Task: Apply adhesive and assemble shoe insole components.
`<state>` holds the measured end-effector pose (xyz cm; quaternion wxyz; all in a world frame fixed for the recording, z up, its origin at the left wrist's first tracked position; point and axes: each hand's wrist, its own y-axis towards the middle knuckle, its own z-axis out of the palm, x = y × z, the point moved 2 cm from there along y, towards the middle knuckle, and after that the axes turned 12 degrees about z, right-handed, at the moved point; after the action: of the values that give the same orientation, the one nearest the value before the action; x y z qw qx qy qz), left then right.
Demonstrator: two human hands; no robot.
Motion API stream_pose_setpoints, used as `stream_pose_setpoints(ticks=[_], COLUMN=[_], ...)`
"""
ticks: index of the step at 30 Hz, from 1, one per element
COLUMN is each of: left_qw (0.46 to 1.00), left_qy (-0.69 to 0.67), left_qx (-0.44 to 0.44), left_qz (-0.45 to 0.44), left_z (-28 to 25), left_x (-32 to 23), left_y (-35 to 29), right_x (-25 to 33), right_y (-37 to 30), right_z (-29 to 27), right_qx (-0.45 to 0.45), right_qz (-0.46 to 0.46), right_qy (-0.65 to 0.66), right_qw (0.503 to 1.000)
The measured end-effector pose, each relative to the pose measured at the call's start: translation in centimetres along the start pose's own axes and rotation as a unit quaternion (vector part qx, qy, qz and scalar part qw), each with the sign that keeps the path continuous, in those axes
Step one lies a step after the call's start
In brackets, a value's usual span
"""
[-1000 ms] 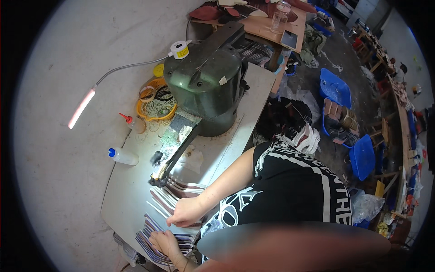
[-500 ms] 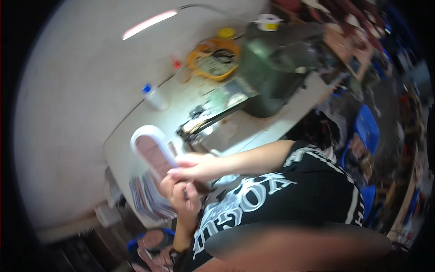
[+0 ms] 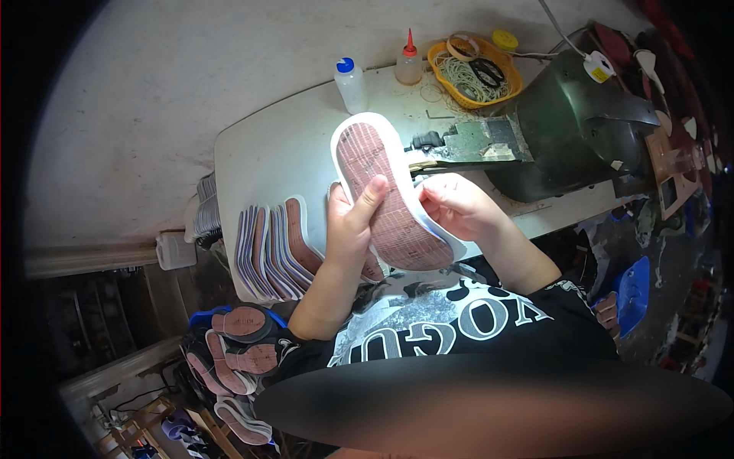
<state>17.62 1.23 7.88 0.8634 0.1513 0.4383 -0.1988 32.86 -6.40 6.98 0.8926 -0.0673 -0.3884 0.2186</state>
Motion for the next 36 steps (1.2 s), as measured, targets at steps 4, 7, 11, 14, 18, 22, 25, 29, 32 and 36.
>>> stream_pose_setpoints(ticks=[4,7,11,14,18,22,25,29,32,36], left_qw=[0.999,0.999,0.999,1.0,0.999,0.998,0.994,0.973,0.964,0.968], left_qy=[-0.046,-0.036,-0.019,-0.022,-0.023,0.049,0.108,0.211,0.221,0.245], left_qx=[-0.002,-0.023,-0.03,-0.018,-0.01,0.024,0.016,-0.024,-0.044,-0.017], left_qz=[-0.015,-0.007,-0.015,-0.007,-0.026,-0.005,0.027,0.087,0.142,0.06], left_z=[-0.9,-1.2,-1.0,-0.8,-0.4,0.6,0.5,-1.4,-1.4,-0.8], left_x=[0.0,0.1,0.6,0.6,1.0,0.7,0.0,1.8,2.2,1.9], left_y=[-0.1,-0.4,-0.5,-0.2,0.2,-0.1,-0.2,0.4,0.8,2.0], right_x=[-0.3,-0.5,-0.7,-1.0,-2.9,-4.1,-1.5,0.9,1.5,0.7], right_y=[0.2,1.0,1.4,1.6,2.6,3.1,2.4,1.5,1.4,1.5], right_z=[-1.6,-1.7,-2.3,-1.6,-1.8,-2.6,-3.6,-1.4,0.0,-0.2], right_qx=[-0.06,0.003,-0.016,0.02,0.085,0.177,0.135,-0.058,-0.129,-0.149], right_qz=[0.018,-0.056,-0.053,-0.028,0.049,0.065,0.063,0.021,-0.02,-0.081], right_qy=[0.035,0.052,-0.005,-0.006,0.049,0.074,-0.052,-0.25,-0.347,-0.344], right_qw=[0.997,0.997,0.998,0.999,0.994,0.979,0.988,0.966,0.929,0.924])
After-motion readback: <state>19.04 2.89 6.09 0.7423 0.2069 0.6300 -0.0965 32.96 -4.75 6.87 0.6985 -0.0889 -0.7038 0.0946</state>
